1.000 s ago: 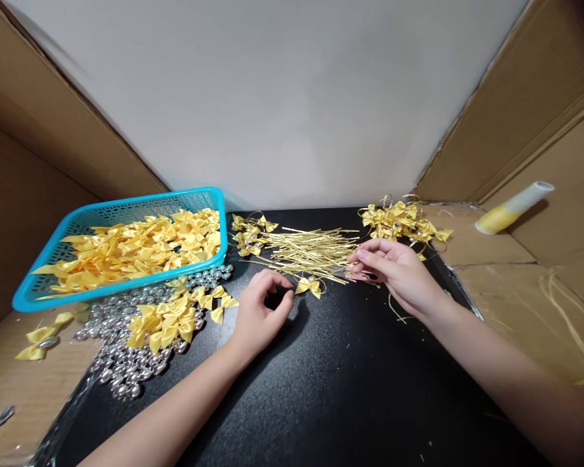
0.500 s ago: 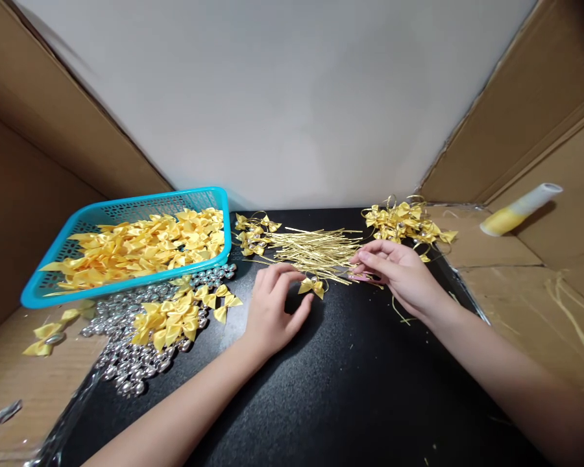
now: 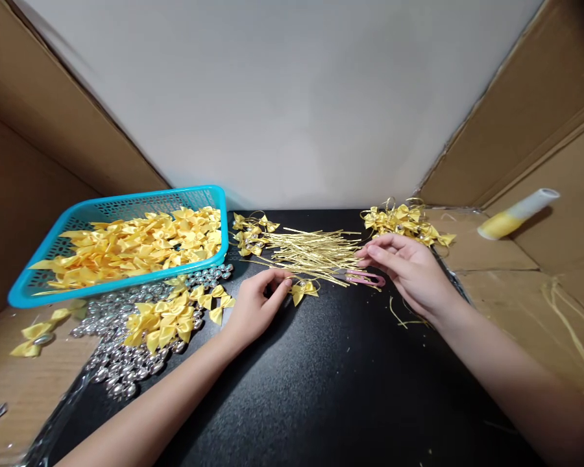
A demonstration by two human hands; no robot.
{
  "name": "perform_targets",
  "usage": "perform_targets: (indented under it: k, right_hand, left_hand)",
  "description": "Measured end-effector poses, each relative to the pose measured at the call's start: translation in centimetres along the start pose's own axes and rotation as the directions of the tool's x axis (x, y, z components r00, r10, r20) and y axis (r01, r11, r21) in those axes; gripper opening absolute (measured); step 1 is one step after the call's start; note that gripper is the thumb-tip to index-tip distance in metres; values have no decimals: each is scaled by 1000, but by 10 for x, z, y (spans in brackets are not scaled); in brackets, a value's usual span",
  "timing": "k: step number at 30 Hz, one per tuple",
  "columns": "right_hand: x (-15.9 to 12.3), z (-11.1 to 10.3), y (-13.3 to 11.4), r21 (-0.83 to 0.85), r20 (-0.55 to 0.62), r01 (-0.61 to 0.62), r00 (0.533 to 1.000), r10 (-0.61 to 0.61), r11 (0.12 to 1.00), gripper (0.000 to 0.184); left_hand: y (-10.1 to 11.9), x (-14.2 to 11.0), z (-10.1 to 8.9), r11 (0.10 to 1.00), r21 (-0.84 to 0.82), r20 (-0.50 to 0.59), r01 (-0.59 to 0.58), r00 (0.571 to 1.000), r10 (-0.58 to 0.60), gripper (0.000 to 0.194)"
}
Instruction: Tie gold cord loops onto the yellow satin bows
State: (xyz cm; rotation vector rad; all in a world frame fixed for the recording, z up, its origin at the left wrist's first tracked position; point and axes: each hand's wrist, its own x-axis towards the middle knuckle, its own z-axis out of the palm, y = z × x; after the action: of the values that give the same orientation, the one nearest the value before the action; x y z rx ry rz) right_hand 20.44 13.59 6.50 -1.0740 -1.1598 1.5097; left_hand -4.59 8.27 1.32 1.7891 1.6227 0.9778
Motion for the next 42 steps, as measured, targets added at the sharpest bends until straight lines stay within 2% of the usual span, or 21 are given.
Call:
perform_targets:
  k: [7, 10, 14, 20, 22, 25, 27, 30, 32, 35, 38, 40, 42]
  right_hand:
    - [-2, -1, -4, -40, -9, 31, 999, -32, 999, 27]
    - [-8, 0, -11, -67, 10, 75, 997, -74, 995, 24]
    - [-20, 2, -23, -35, 97, 134, 987, -130, 990, 17]
    - [-31, 8, -25, -122, 168, 165, 975, -143, 979, 13]
    - [-30, 10, -23, -141, 186, 152, 975, -125, 978, 13]
    - [-29, 10, -20, -155, 189, 143, 976, -112, 978, 13]
    - [-30, 9, -20, -159, 181, 151, 976, -121, 976, 13]
    - [-30, 9, -21, -161, 159, 184, 974, -158, 970, 12]
    - [-30, 9, -22, -154, 139, 203, 973, -182, 967, 11]
    - [-30, 9, -23, -132, 106, 213, 974, -200, 968, 11]
    - [-31, 8, -24, -122, 85, 227, 972, -217, 966, 11]
    - [-33, 7, -27, -120, 87, 243, 968, -233, 963, 10]
    - [-36, 8, -30, -112, 92, 259, 964, -250, 959, 9]
  left_hand:
    - [10, -4, -1, 948, -261, -10, 184, 981, -193, 19]
    - [12, -3, 2, 917, -338, -28, 213, 971, -236, 22]
    - [12, -5, 5, 880, -428, -25, 209, 970, -242, 22]
    - [13, -18, 7, 840, -526, 91, 130, 991, -96, 20]
    - [13, -20, 6, 871, -479, 55, 106, 994, -91, 18]
    - [12, -19, 2, 951, -308, -96, 35, 993, -67, 14]
    - [11, -16, -1, 980, -201, -120, -4, 993, -20, 13]
    - [11, -14, -3, 997, -67, 17, -35, 999, 36, 15]
    - [12, -14, -2, 997, 20, 92, -76, 993, 73, 10]
    - [14, -16, -2, 967, 27, 152, -254, 957, 247, 11]
    - [17, -16, -3, 893, -43, 197, -448, 872, 447, 20]
    - [18, -15, -4, 876, -102, 220, -471, 848, 482, 25]
    - [19, -14, -6, 879, -173, 248, -445, 844, 476, 26]
